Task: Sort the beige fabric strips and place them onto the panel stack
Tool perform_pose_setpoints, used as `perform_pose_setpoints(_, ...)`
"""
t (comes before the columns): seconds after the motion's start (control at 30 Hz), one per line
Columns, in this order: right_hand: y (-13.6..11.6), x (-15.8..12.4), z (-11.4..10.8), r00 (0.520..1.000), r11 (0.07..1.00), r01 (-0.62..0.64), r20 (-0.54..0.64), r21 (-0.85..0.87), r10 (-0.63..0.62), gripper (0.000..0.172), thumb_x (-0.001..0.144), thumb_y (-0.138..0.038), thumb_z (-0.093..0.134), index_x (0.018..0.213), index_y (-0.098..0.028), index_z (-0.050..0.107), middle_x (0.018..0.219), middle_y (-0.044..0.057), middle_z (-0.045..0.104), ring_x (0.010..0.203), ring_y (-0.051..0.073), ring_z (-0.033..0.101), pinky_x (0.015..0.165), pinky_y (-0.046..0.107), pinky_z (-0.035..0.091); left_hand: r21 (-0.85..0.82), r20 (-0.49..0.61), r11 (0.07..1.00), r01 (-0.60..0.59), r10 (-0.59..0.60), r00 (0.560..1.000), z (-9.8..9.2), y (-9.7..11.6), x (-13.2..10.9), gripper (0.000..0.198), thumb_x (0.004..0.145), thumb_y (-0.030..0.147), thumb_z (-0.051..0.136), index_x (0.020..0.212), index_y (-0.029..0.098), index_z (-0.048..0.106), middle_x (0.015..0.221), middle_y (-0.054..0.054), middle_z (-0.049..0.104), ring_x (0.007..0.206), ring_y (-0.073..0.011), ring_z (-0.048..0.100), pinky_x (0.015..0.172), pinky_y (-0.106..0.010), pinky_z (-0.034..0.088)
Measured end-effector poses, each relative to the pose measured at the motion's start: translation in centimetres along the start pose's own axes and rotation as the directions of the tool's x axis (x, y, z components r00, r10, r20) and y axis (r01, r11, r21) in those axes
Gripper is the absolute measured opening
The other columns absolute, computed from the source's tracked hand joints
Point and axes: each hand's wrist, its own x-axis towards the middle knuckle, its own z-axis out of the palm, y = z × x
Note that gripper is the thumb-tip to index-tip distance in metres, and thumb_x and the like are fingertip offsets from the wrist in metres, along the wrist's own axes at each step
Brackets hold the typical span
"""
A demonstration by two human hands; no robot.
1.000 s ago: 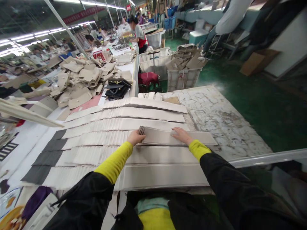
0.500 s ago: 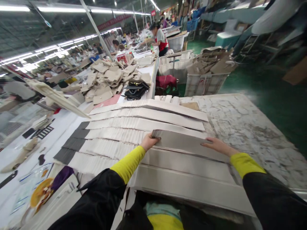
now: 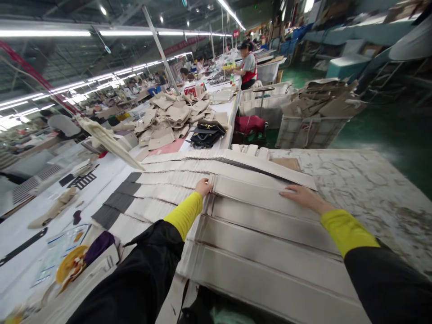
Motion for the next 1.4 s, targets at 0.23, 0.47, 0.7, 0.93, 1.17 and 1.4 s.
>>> perform_pose_setpoints(0.23, -0.1, 1.6, 0.6, 0.998, 0.998, 0.013, 0.059, -0.063, -0.01, 0.056, 0.064, -0.063, 0.043, 0.093, -0.018, 0.06, 0.094, 0.009, 0.061, 0.086, 0.025, 0.056, 0.074, 0.033, 0.042, 0.247, -0.021, 0.967, -0.068, 0.075, 0.997, 0.4, -1.2, 1.5, 0.05, 0.065, 0.027, 0.057, 0.111, 0.011, 0.044, 0.092, -0.011, 0.057, 0.089, -0.0202, 0.054, 0.078, -0.029, 0.038)
perform_pose_setpoints(0.47, -1.2, 1.4, 4.4, 0.971, 0.965, 0.21, -0.079, -0.158, -0.224, 0.047, 0.067, -0.038, 0.05, 0.106, -0.012, 0.053, 0.106, 0.013, 0.052, 0.101, 0.025, 0.046, 0.09, 0.036, 0.033, 0.426, 0.058, 0.851, -0.308, 0.314, 0.948, 1.0, -1.7, 1.5, 0.028, 0.069, 0.016, 0.048, 0.096, 0.013, 0.055, 0.101, -0.013, 0.052, 0.093, -0.0199, 0.051, 0.082, -0.029, 0.036)
perform_pose_setpoints(0.7, -2.7, 0.2, 7.2, 0.959, 0.969, 0.228, -0.15, -0.099, -0.241, 0.038, 0.072, -0.015, 0.036, 0.107, -0.01, 0.051, 0.102, 0.012, 0.051, 0.099, 0.019, 0.044, 0.091, 0.032, 0.031, 0.241, 0.076, 0.949, -0.205, 0.192, 0.979, 1.5, 0.2, 1.6, 0.018, 0.071, 0.021, 0.047, 0.081, 0.013, 0.06, 0.078, -0.008, 0.061, 0.081, -0.0182, 0.055, 0.074, -0.026, 0.04)
perform_pose_setpoints(0.93, -2.9, -0.4, 8.2, 0.963, 0.992, 0.104, -0.241, -0.068, -0.118, 0.039, 0.072, -0.01, 0.037, 0.108, -0.015, 0.051, 0.105, 0.008, 0.051, 0.101, 0.016, 0.042, 0.092, 0.029, 0.03, -0.136, 0.221, 0.989, 0.063, -0.032, 0.975, 1.6, 1.6, 0.8, 0.032, 0.056, 0.039, 0.065, 0.072, 0.012, 0.056, 0.055, -0.001, 0.054, 0.051, -0.0107, 0.05, 0.045, -0.019, 0.038)
perform_pose_setpoints(1.17, -4.3, -2.1, 8.8, 0.95, 0.997, 0.074, -0.302, -0.022, -0.077, 0.045, 0.078, -0.036, 0.042, 0.117, -0.013, 0.043, 0.12, 0.012, 0.042, 0.113, 0.019, 0.035, 0.095, 0.033, 0.028, -0.409, 0.353, 0.896, 0.171, -0.017, 0.935, 2.9, 4.8, -1.1, 0.021, 0.064, 0.017, 0.062, 0.082, 0.01, 0.052, 0.073, -0.005, 0.059, 0.053, -0.0095, 0.055, 0.048, -0.021, 0.048)
perform_pose_setpoints(1.4, -4.7, -4.4, 9.0, 0.913, 0.999, 0.009, -0.407, -0.053, -0.03, 0.06, 0.075, -0.03, 0.045, 0.13, -0.021, 0.024, 0.133, 0.007, 0.028, 0.118, 0.022, 0.029, 0.094, 0.036, 0.027, -0.553, 0.381, 0.811, 0.19, 0.044, 0.923, 1.8, 7.9, -1.7, 0.02, 0.067, 0.013, 0.061, 0.082, 0.01, 0.049, 0.076, -0.005, 0.057, 0.055, -0.0088, 0.057, 0.046, -0.018, 0.05)
